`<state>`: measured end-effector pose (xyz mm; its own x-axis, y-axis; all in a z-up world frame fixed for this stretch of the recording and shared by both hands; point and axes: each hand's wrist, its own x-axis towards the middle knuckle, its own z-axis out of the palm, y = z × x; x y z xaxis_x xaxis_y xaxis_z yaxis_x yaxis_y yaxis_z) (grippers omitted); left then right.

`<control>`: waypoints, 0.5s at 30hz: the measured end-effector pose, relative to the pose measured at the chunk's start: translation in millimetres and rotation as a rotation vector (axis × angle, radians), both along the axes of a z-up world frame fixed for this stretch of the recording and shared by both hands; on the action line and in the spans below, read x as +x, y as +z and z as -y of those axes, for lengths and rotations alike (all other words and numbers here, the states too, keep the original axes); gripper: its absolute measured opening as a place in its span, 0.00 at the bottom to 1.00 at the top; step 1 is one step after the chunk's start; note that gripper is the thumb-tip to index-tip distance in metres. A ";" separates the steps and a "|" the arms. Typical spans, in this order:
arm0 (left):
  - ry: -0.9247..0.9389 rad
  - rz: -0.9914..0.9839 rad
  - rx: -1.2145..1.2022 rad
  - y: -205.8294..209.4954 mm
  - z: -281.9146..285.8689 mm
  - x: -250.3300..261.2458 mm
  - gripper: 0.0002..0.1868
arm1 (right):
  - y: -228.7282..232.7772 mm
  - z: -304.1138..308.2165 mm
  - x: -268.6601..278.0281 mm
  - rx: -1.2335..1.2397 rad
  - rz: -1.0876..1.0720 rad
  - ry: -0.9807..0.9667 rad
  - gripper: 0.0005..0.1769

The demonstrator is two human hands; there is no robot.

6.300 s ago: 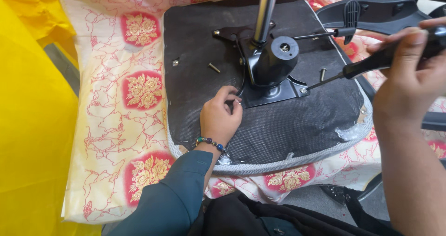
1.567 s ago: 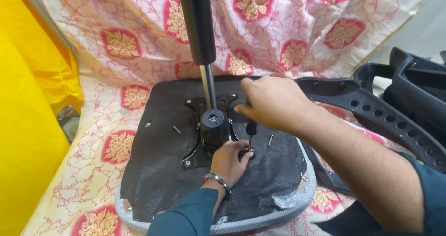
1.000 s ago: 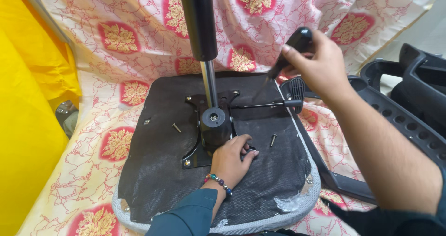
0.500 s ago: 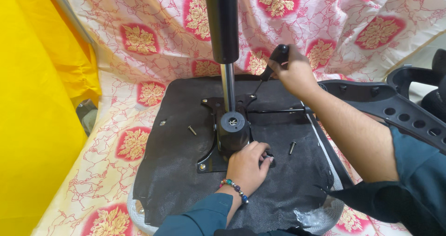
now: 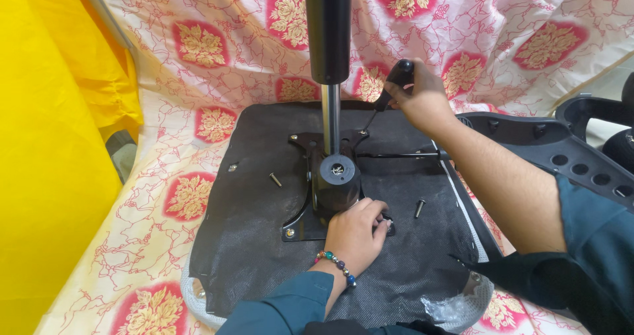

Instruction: The person uses a screwdriver to tighten screws on the underside of an office chair base, securing the central gas lift column to the base plate. The person works methodically around the base, tightening each screw in turn.

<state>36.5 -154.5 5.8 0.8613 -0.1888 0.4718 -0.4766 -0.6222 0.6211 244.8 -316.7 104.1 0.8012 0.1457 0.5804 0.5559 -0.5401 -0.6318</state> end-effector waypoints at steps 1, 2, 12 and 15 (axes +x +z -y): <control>0.001 -0.003 0.000 -0.4 -0.3 -0.2 0.08 | 0.0 -0.6 0.1 -0.012 0.022 -0.001 0.22; 0.001 -0.006 0.000 -0.8 -0.5 0.0 0.08 | 0.3 -1.0 0.3 0.012 -0.011 0.012 0.22; -0.039 -0.236 0.126 5.4 6.4 10.7 0.19 | 17.7 -8.1 -2.0 -0.058 -0.077 0.121 0.26; -0.417 -0.456 0.117 28.7 9.7 32.0 0.29 | 23.8 -12.7 -5.8 -0.105 -0.148 0.136 0.27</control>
